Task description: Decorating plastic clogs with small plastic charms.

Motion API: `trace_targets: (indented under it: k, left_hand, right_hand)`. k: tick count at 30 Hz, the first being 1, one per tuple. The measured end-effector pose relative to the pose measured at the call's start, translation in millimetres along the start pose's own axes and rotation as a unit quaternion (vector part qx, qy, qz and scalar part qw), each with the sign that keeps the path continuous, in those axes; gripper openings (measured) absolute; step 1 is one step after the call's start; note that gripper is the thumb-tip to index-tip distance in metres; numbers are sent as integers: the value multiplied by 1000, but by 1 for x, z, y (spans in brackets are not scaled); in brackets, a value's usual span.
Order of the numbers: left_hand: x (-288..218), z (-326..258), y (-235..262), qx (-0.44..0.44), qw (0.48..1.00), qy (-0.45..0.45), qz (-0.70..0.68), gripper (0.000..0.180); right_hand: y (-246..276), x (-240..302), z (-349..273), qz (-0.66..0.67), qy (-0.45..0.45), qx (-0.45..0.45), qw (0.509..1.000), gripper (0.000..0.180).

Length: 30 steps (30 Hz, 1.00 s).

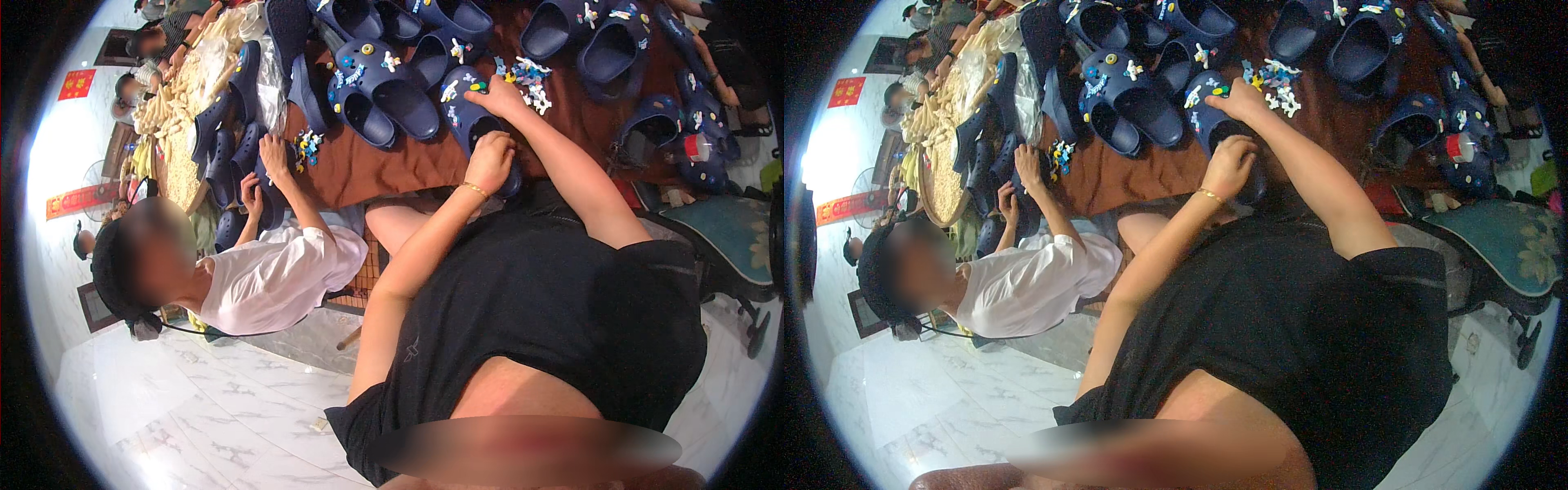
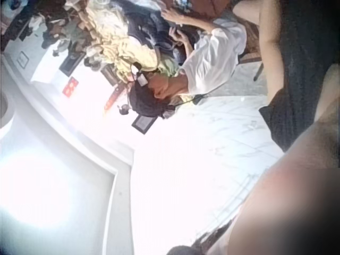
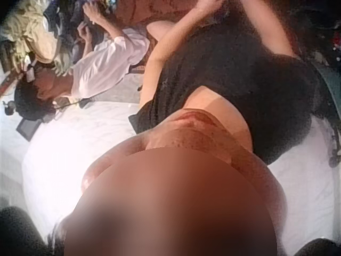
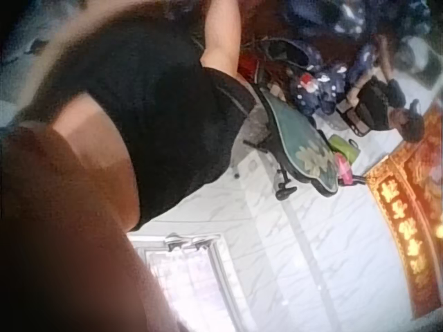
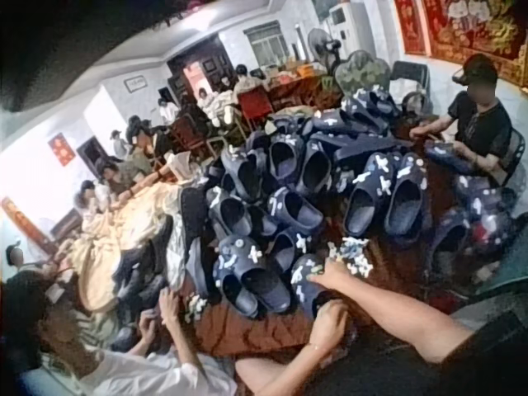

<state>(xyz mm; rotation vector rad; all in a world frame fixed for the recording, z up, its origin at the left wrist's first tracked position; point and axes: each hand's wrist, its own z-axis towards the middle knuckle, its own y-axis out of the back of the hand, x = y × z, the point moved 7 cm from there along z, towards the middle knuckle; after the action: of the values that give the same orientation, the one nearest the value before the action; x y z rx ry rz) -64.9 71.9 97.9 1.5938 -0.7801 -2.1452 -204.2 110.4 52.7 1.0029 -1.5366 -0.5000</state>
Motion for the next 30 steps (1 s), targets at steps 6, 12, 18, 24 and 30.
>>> trace_targets:
  k: [6, 12, 18, 24, 30]
  left_hand:
    - [19, 6, -9, -109, 985, 22, 135, 19]
    - [41, 3, -26, -30, 972, 80, 218, 23]
    - [39, 3, -25, -21, 971, 65, 231, 23]
    - [49, -8, -15, 7, 969, 8, 246, 18]
    - [59, -5, -15, 30, 955, 37, 293, 13]
  right_hand:
    - [0, -2, -4, 25, 24, -1, 999, 61]
    - [-6, 0, -2, 24, 71, -53, 996, 36]
    - [-4, -16, -1, 57, 172, -185, 966, 25]
    - [-34, -47, -9, 518, -117, 33, 847, 26]
    - [-12, -13, -16, 50, 125, -101, 986, 52]
